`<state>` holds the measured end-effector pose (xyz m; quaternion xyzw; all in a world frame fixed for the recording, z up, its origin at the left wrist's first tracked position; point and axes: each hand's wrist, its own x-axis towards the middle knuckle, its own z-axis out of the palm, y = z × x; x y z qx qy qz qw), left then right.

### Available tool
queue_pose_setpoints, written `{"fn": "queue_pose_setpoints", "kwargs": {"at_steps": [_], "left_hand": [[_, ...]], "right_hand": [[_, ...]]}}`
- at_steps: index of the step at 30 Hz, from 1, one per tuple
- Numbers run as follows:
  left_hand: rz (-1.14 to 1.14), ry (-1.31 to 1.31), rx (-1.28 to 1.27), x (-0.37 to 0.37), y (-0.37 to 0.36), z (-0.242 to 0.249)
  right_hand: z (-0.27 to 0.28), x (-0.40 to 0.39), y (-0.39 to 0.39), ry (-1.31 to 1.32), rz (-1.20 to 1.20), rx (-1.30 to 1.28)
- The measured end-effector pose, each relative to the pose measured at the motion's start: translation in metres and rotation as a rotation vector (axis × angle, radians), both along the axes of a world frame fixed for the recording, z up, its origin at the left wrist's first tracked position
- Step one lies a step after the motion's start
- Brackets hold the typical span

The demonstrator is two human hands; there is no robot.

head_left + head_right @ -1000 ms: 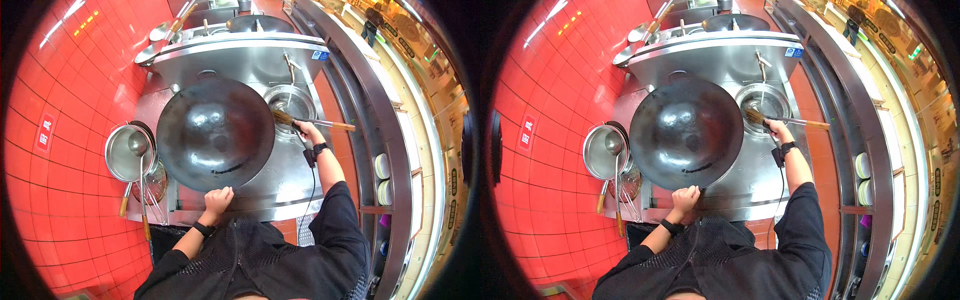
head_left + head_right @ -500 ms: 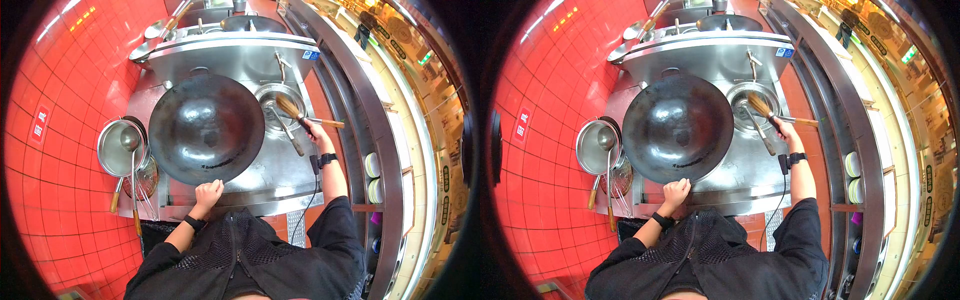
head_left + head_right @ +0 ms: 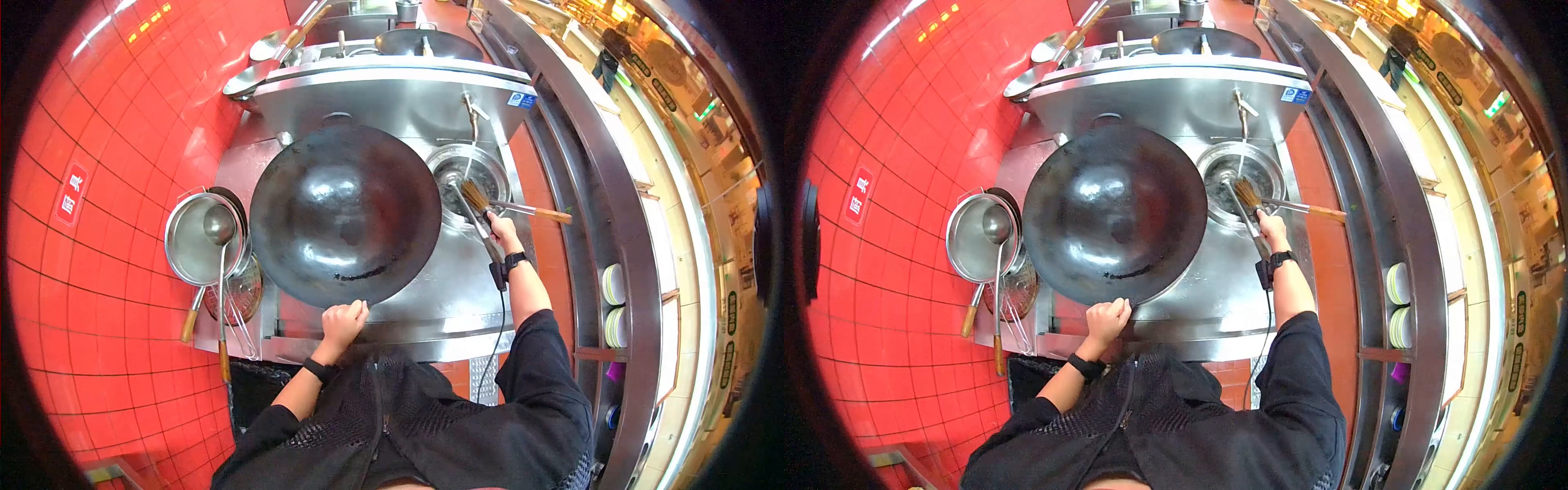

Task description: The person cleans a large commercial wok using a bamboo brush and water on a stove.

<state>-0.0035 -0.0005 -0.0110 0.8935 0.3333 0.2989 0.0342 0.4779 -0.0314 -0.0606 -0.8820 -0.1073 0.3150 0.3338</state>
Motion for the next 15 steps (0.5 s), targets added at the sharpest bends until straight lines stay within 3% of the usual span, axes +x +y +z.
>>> {"fn": "queue_pose_setpoints", "kwargs": {"at_steps": [2,3,6,8,11,14,15], "left_hand": [[-0.006,-0.014,-0.015,-0.002,-0.001,-0.004],[-0.003,0.002,-0.020,-0.002,-0.001,-0.004],[-0.014,0.001,-0.023,-0.002,-0.001,-0.001],[-0.008,0.001,-0.022,-0.001,-0.001,0.001],[-0.036,-0.023,-0.026,-0.001,0.000,0.002],[-0.033,-0.010,-0.016,-0.001,-0.001,0.002],[-0.035,-0.007,-0.022,-0.002,-0.001,0.001]], "right_hand": [[-0.007,-0.005,0.009,-0.313,0.091,-0.146],[0.037,-0.026,0.016,-0.212,0.147,-0.227],[0.014,-0.021,0.044,-0.285,0.204,-0.205],[-0.001,-0.013,0.059,-0.163,0.200,-0.187],[-0.028,-0.001,0.073,-0.079,0.122,-0.058],[-0.097,0.038,0.086,-0.041,0.007,-0.062],[-0.085,0.035,0.080,-0.072,0.019,-0.091]]}}
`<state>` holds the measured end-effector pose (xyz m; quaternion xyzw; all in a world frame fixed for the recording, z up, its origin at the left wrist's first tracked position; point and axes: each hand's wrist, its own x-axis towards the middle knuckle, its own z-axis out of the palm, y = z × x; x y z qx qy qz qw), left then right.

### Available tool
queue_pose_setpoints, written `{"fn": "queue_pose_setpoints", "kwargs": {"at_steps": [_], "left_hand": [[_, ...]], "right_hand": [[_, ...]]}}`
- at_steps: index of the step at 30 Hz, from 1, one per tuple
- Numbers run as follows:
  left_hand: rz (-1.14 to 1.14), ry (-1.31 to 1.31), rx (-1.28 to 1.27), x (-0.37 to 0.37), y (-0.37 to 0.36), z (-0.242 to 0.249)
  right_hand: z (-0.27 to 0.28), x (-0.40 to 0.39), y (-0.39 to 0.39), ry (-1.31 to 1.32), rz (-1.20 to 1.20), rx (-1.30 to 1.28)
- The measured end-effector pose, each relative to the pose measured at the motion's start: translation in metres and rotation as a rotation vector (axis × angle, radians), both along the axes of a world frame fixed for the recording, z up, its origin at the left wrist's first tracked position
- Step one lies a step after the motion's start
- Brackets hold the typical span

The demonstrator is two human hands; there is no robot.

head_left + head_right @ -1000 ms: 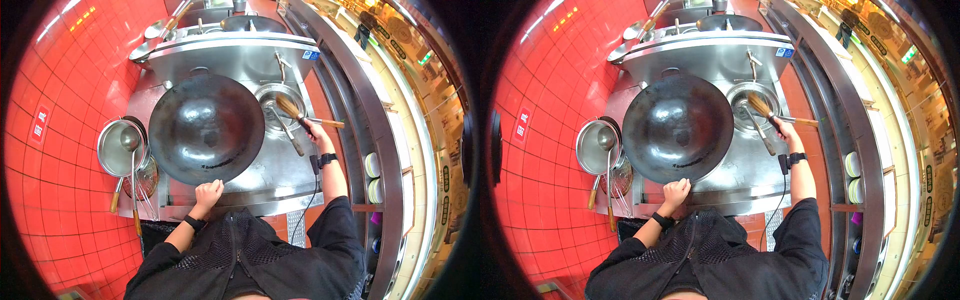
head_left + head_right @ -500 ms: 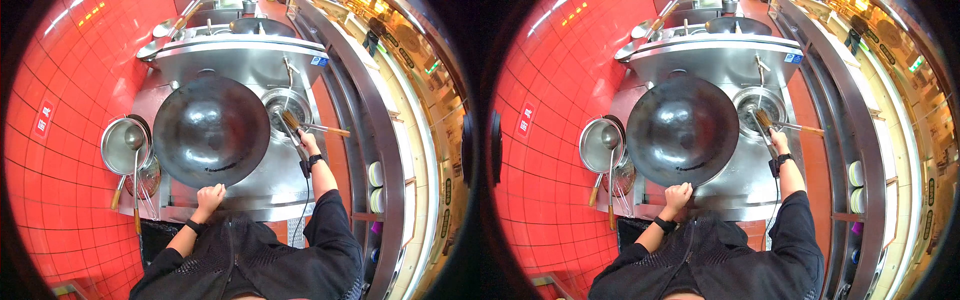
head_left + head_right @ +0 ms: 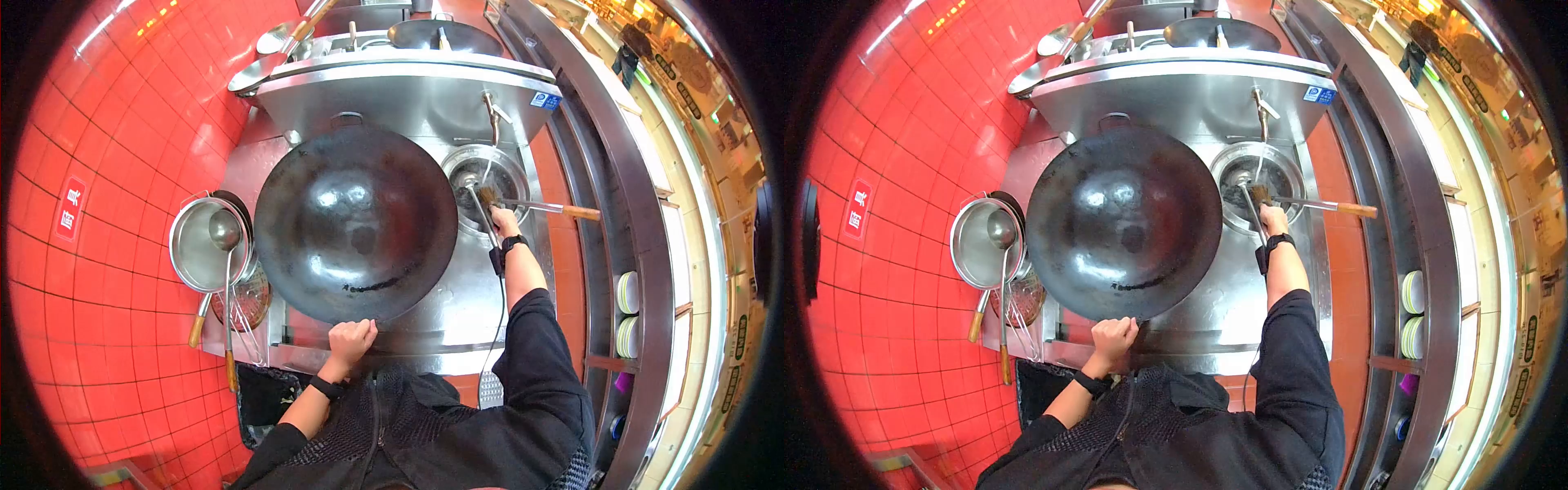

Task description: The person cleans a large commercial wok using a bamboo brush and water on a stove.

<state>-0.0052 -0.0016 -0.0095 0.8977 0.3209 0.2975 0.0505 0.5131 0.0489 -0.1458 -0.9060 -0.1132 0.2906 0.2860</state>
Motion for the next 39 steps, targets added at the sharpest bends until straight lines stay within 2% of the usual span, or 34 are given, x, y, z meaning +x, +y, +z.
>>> {"fn": "queue_pose_setpoints", "kwargs": {"at_steps": [1,4,6,9,16,19,22,23,25,27,31,34,35,38,39], "left_hand": [[0.002,-0.004,0.002,0.000,0.000,-0.001],[-0.007,-0.008,-0.005,-0.002,0.000,-0.003],[-0.015,-0.011,-0.010,-0.002,0.000,-0.004],[-0.015,-0.013,-0.009,-0.001,0.001,-0.004],[-0.033,-0.037,0.018,0.000,0.003,-0.002],[-0.024,-0.021,0.032,-0.002,0.002,-0.006],[-0.019,-0.003,0.041,-0.002,0.002,-0.007],[-0.024,0.003,0.032,-0.002,0.002,-0.006],[-0.026,-0.004,0.032,0.000,0.004,-0.001],[-0.037,-0.001,0.018,-0.001,0.001,0.001],[-0.025,-0.006,0.014,-0.001,0.003,0.000],[-0.019,-0.016,0.026,-0.001,0.001,-0.002],[-0.022,-0.023,0.035,-0.001,0.002,-0.002],[-0.022,-0.033,0.035,-0.001,0.002,-0.003],[-0.026,-0.033,0.041,-0.001,0.002,-0.002]], "right_hand": [[0.015,0.001,-0.006,0.113,0.028,-0.015],[0.026,-0.001,-0.018,0.186,-0.062,0.041],[0.045,-0.006,-0.027,0.452,-0.216,0.271],[0.084,0.001,-0.040,0.681,-0.228,0.251],[0.139,0.001,-0.080,0.541,-0.089,0.311],[0.125,-0.001,-0.082,0.651,-0.148,0.336],[0.082,-0.005,-0.075,0.748,-0.279,0.336],[0.074,-0.010,-0.074,0.831,-0.303,0.376],[0.045,-0.011,-0.064,0.810,-0.302,0.473],[0.073,-0.027,-0.047,0.847,-0.416,0.446],[0.071,-0.028,-0.039,0.638,-0.301,0.566],[0.111,-0.041,-0.057,0.331,-0.230,0.420],[0.108,-0.037,-0.063,0.322,-0.232,0.416],[0.112,-0.037,-0.086,-0.016,-0.110,0.273],[0.118,-0.037,-0.094,-0.017,-0.112,0.269]]}}
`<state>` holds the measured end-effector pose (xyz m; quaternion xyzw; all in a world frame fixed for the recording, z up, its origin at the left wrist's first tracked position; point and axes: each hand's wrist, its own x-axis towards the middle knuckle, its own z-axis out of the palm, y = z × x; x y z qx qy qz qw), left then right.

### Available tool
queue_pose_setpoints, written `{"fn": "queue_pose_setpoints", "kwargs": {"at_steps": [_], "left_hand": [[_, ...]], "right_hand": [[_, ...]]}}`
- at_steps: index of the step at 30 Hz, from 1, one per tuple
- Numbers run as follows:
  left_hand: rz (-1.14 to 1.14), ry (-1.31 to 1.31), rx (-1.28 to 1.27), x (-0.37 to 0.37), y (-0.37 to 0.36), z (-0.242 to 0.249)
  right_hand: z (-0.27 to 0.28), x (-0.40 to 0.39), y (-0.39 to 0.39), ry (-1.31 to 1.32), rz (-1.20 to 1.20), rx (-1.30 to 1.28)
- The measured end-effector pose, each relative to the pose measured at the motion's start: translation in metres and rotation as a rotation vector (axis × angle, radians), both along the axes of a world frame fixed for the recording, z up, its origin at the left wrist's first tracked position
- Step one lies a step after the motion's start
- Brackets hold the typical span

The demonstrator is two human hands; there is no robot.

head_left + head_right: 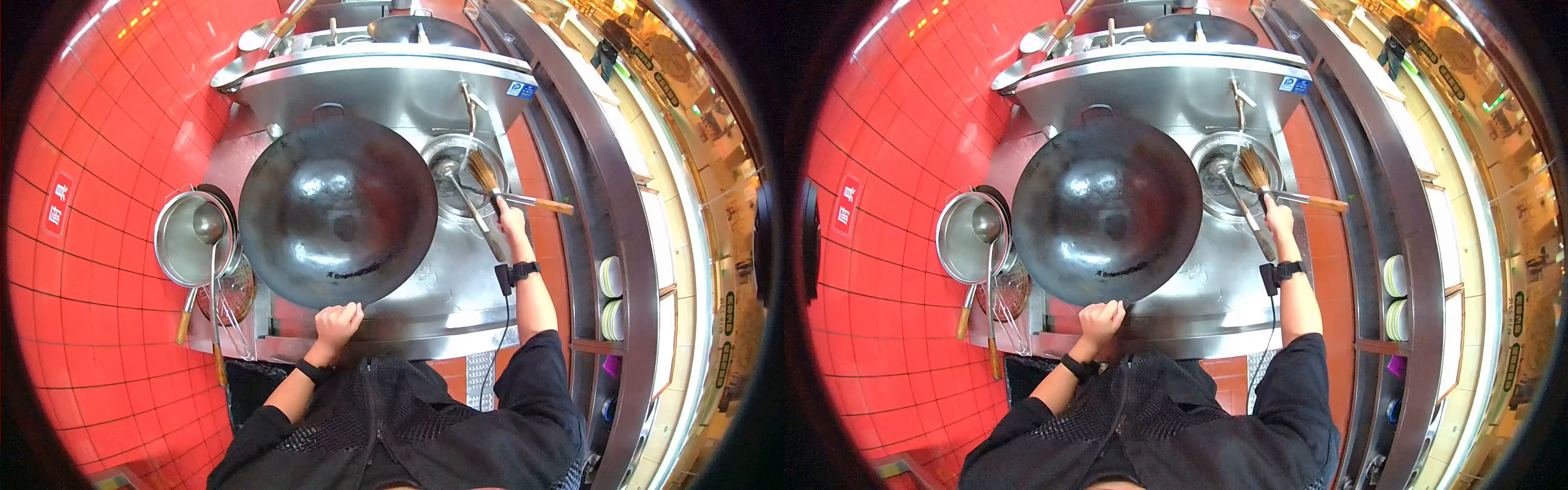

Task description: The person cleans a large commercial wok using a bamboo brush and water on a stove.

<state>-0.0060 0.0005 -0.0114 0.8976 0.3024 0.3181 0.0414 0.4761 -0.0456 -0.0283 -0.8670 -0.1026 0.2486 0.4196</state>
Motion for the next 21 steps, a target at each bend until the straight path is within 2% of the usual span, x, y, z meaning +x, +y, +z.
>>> {"fn": "queue_pose_setpoints", "kwargs": {"at_steps": [2,4,7,9,10,11,12,16,19,21], "left_hand": [[0.002,0.009,0.001,0.000,0.002,0.000],[0.010,0.009,-0.019,0.001,0.003,-0.001],[-0.013,0.014,-0.051,-0.001,-0.004,0.004],[0.004,-0.003,-0.037,0.002,-0.002,0.008],[0.015,0.019,-0.033,0.001,-0.002,0.003],[0.016,0.034,-0.033,-0.002,-0.001,0.001],[0.020,0.038,-0.035,0.001,-0.001,0.001],[0.022,0.032,-0.026,0.003,0.000,0.006],[0.010,0.031,-0.042,0.000,-0.001,0.001],[0.036,0.021,-0.024,0.006,0.002,0.003]], "right_hand": [[0.014,-0.001,-0.022,-0.105,0.018,0.035],[0.060,-0.016,-0.051,-0.111,0.019,0.036],[0.049,-0.005,-0.077,-0.156,-0.005,-0.001],[0.050,0.001,-0.103,0.090,-0.028,0.003],[0.051,0.002,-0.112,0.129,-0.016,0.031],[0.061,-0.012,-0.122,0.154,-0.062,0.173],[0.074,-0.022,-0.128,0.167,-0.103,0.314],[0.087,-0.033,-0.135,0.134,-0.150,0.343],[0.088,-0.033,-0.141,0.194,-0.176,0.207],[0.076,-0.038,-0.140,0.172,-0.127,0.340]]}}
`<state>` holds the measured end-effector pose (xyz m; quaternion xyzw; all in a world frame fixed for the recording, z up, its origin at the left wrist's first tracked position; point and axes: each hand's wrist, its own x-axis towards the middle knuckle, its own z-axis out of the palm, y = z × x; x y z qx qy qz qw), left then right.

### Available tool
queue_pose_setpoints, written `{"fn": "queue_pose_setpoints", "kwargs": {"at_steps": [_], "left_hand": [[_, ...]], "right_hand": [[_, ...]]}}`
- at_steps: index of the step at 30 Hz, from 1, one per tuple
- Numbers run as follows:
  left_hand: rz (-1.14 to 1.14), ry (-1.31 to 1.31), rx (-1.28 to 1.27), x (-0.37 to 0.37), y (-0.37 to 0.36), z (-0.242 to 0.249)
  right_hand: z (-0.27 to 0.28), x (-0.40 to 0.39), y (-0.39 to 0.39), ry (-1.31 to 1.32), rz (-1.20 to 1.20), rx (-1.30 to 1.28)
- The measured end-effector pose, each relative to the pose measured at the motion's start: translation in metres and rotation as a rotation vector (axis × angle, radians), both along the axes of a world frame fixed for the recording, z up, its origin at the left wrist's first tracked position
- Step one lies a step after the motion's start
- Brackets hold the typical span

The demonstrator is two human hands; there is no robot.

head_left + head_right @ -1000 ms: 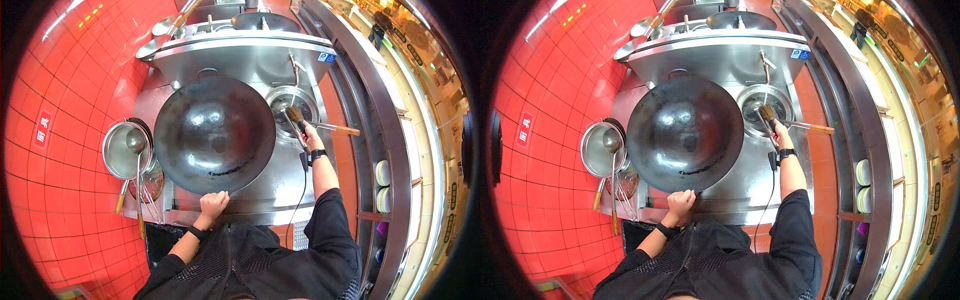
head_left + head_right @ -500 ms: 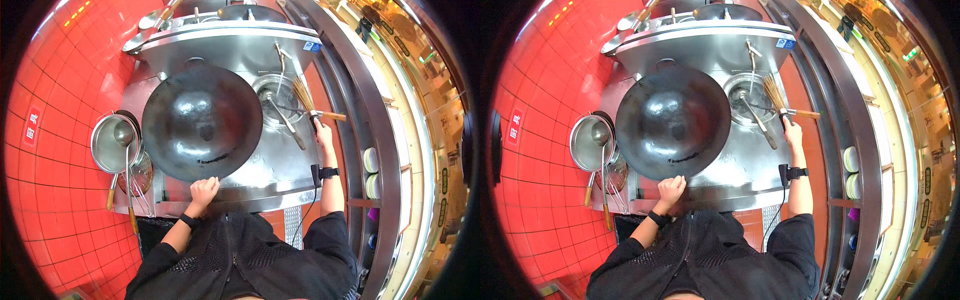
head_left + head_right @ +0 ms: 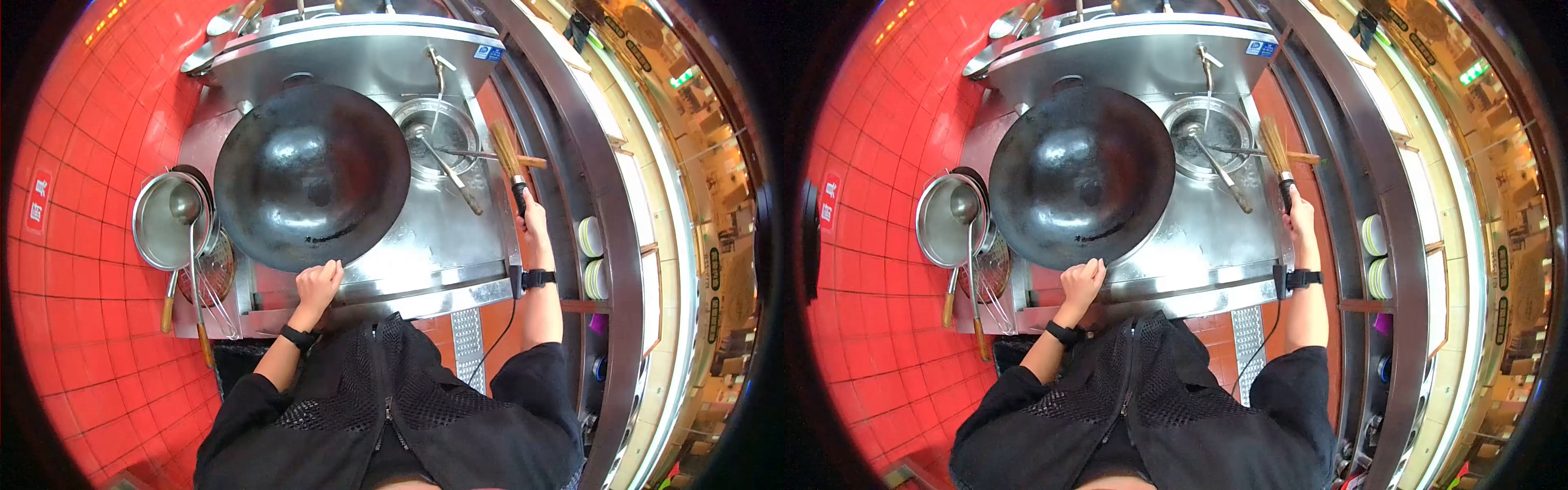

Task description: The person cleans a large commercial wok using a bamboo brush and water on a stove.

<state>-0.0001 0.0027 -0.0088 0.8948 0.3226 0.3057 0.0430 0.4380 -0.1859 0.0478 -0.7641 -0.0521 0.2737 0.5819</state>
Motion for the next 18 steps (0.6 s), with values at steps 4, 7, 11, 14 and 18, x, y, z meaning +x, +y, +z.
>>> {"fn": "queue_pose_setpoints", "kwargs": {"at_steps": [4,7,11,14,18], "left_hand": [[-0.001,0.009,-0.005,-0.006,-0.005,-0.002],[0.012,0.001,-0.006,-0.006,-0.006,0.003],[0.018,-0.041,0.024,-0.001,0.001,0.004],[0.005,-0.023,-0.026,-0.004,-0.004,-0.001],[0.005,-0.028,-0.018,-0.003,-0.003,-0.001]], "right_hand": [[-0.025,0.014,0.005,-0.196,0.126,-0.302],[-0.043,-0.007,0.020,-0.004,0.038,-0.149],[-0.054,-0.020,0.027,-0.106,0.060,-0.247],[-0.047,-0.030,0.029,-0.011,0.027,-0.155],[-0.062,-0.028,0.011,0.211,0.033,0.003]]}}
